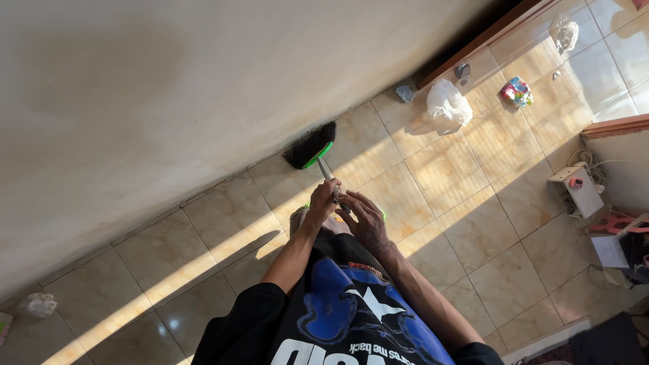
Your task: The person sweeps debris across the tiled floor using a broom and then uses a dustpan to collect it.
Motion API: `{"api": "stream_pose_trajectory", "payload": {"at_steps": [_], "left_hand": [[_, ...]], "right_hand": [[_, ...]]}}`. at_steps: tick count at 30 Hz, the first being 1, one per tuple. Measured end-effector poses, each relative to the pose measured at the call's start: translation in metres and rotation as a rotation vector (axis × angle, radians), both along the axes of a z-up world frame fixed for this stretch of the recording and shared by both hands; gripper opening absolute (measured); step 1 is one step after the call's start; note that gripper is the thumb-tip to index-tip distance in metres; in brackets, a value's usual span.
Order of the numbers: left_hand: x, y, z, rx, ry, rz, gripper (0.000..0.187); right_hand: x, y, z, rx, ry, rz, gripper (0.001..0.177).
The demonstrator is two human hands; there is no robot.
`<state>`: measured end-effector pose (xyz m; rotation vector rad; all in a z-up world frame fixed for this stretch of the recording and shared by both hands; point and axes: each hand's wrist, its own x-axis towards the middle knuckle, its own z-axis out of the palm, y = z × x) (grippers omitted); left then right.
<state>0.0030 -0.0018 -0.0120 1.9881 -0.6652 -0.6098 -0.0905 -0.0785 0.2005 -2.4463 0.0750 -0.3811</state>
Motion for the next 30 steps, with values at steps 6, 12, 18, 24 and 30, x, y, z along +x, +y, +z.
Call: {"api": "stream_pose_trajectory", "payload": {"at_steps": [6, 12, 18, 24, 30], "left_hand": [[-0.005, 0.014, 0.028, -0.402, -0.249, 0.07, 0.034], [0.006, 0.045, 0.11, -0.168, -0.097, 0.041, 0.029], [-0.008, 0.067, 0.111, -0.247, 0.03, 0.078, 0.027], [-0.021, 0.053, 0.082, -0.442, -0.01, -0.028, 0.039], [-0.025, 0.055, 0.088, -0.315, -0.026, 0.038, 0.04]], "right_hand": [[0.02, -0.009, 0.005, 0.585, 0.071, 0.086, 0.024], [0.019, 0.018, 0.007, 0.804, -0.083, 0.196, 0.044], [0.018, 0.023, -0.007, 0.704, -0.002, 0.2, 0.034], [0.003, 0.021, -0.015, 0.54, 0.111, 0.064, 0.025], [-0.01, 0.019, -0.013, 0.818, -0.188, 0.181, 0.034]]}}
